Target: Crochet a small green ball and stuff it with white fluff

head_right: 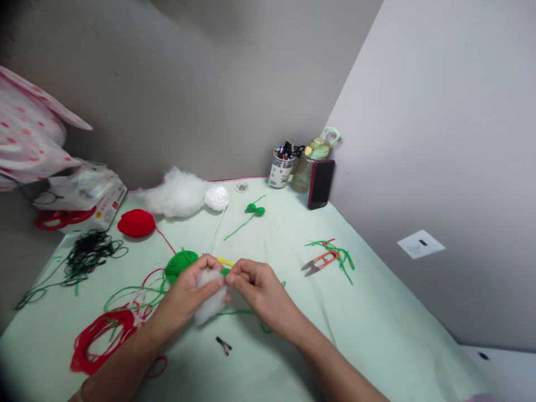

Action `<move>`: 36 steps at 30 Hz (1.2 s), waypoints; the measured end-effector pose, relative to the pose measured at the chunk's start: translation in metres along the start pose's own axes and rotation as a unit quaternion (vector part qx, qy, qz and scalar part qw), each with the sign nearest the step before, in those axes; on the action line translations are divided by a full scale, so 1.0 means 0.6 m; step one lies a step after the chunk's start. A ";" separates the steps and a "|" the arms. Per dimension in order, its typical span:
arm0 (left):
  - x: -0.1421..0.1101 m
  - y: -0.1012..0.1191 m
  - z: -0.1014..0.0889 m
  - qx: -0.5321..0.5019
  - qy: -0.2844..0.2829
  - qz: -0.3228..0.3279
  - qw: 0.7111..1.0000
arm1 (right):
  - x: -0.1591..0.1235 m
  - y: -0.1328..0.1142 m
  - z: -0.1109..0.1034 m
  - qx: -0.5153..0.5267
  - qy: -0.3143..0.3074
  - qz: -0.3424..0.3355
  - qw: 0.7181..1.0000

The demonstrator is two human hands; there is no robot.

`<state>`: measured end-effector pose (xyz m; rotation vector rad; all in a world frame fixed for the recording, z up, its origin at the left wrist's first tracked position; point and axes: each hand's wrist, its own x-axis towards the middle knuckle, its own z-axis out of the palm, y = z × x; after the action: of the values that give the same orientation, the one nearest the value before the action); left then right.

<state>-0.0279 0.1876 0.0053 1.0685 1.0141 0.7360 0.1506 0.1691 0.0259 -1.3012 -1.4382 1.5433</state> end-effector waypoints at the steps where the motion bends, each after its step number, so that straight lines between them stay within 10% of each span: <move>1: 0.001 -0.001 0.002 0.011 0.024 0.011 1.000 | -0.001 -0.001 0.000 -0.002 -0.011 -0.001 1.000; 9: 0.003 -0.011 0.015 0.025 0.122 0.055 0.991 | -0.011 -0.004 -0.005 -0.048 -0.064 -0.009 0.997; 20: -0.001 -0.014 0.012 -0.139 0.004 -0.001 0.990 | -0.007 0.016 0.003 -0.309 0.049 -0.180 0.933; 36: 0.002 -0.015 -0.023 -0.114 -0.090 0.014 0.989 | -0.003 0.014 -0.003 -0.209 0.057 -0.079 0.973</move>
<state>-0.0400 0.1901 -0.0057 0.9345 0.7430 0.7451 0.1541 0.1664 0.0181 -1.4427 -1.8087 1.0776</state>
